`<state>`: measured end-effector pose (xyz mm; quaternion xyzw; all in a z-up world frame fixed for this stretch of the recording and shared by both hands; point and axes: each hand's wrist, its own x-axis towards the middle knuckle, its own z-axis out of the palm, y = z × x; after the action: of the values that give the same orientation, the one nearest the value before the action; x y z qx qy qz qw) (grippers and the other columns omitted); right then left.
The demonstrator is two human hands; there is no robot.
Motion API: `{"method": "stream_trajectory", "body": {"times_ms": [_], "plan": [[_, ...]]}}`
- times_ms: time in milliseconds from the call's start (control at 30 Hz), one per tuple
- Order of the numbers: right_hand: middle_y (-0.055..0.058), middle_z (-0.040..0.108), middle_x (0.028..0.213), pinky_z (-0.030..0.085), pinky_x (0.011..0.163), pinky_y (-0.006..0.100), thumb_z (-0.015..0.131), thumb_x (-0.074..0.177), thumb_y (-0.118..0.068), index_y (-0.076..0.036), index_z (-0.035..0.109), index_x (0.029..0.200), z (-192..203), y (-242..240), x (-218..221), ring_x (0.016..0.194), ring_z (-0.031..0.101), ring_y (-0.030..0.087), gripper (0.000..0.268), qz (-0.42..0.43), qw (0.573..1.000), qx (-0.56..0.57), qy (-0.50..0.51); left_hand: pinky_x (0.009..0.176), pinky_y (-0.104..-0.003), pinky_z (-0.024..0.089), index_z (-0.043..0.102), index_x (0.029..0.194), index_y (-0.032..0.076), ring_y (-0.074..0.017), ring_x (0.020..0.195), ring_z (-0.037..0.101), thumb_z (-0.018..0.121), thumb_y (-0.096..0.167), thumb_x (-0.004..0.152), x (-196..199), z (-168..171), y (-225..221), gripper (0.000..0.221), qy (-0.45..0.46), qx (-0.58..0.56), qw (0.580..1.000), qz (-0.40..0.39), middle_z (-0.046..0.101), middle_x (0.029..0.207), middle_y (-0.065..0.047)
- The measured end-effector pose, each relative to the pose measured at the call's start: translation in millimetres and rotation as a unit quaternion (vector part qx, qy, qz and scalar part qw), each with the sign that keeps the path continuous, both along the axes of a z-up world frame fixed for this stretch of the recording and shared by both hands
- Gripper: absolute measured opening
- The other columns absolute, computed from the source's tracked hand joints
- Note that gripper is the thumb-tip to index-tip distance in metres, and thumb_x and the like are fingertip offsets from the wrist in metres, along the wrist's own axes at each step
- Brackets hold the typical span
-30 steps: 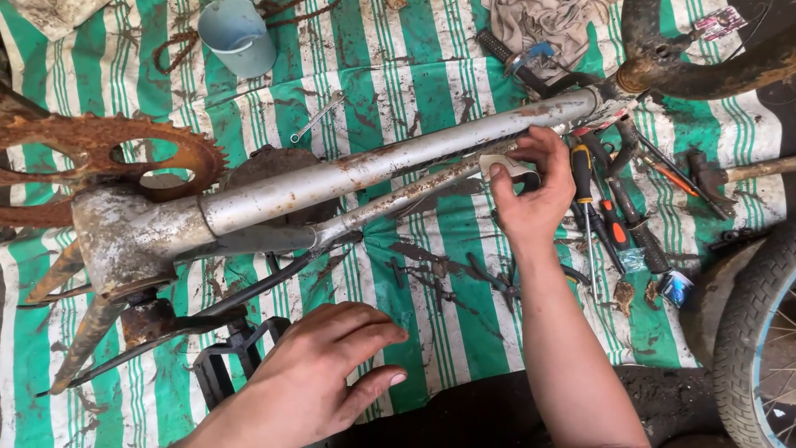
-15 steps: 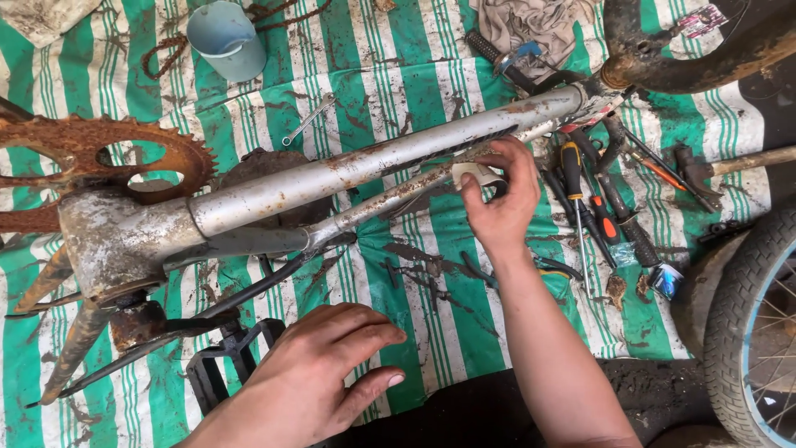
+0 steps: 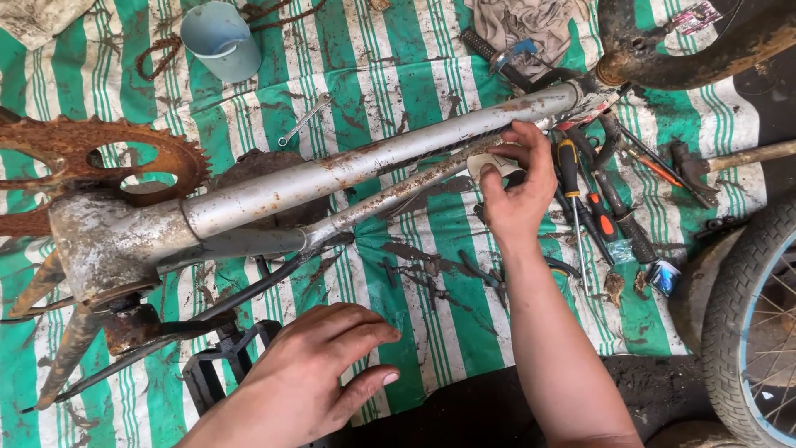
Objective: Cleaning a bicycle wheel hub and sanding down a rusty bicycle frame to prepare it for repair.
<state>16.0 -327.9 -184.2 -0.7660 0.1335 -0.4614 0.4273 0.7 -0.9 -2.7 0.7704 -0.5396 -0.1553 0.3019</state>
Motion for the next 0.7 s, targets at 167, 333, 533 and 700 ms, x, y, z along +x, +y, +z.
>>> {"method": "stream_trajectory", "body": {"times_ms": [167,333,533,700], "plan": [[0.012,0.071,0.125,0.065,0.083,0.04,0.063,0.09,-0.015,-0.005,0.061,0.133,-1.7,-1.6,0.4,0.095,0.08,0.024,0.044,-0.009,0.999,-0.035,-0.004,0.094,-0.046,0.062,0.077,0.124,0.01,-0.0303,0.102,0.077,0.078,0.035,0.104,-0.3,0.4,-2.0,0.032,0.0,-0.002,1.0,-0.002,0.08,0.117,-0.009],[0.018,0.072,0.129,0.069,0.082,0.041,0.065,0.105,-0.027,-0.004,0.061,0.134,-18.5,5.6,5.5,0.095,0.083,0.028,0.037,0.011,0.999,-0.033,-0.022,0.094,-0.046,0.061,0.077,0.124,0.011,-0.031,0.103,0.077,0.076,0.036,0.105,-0.7,0.3,-2.7,0.032,0.003,-0.008,1.0,0.001,0.079,0.117,-0.009],[0.01,0.077,0.111,0.054,0.072,0.034,0.066,0.118,-0.035,-0.009,0.073,0.124,-5.6,-15.1,0.8,0.089,0.064,0.019,0.028,-0.036,0.992,0.08,-0.095,0.097,-0.045,0.064,0.079,0.119,0.008,-0.0286,0.101,0.079,0.08,0.031,0.102,5.3,18.4,4.2,0.029,-0.048,-0.042,0.998,0.023,0.082,0.114,-0.01],[0.007,0.076,0.107,0.05,0.06,0.03,0.057,0.123,-0.045,-0.01,0.076,0.133,11.5,-49.3,-12.2,0.077,0.06,0.013,0.041,-0.14,0.983,0.067,-0.092,0.1,-0.044,0.062,0.077,0.12,0.007,-0.0306,0.107,0.076,0.077,0.03,0.103,6.8,36.1,14.9,0.029,-0.077,-0.072,0.992,0.068,0.079,0.113,-0.009]]}}
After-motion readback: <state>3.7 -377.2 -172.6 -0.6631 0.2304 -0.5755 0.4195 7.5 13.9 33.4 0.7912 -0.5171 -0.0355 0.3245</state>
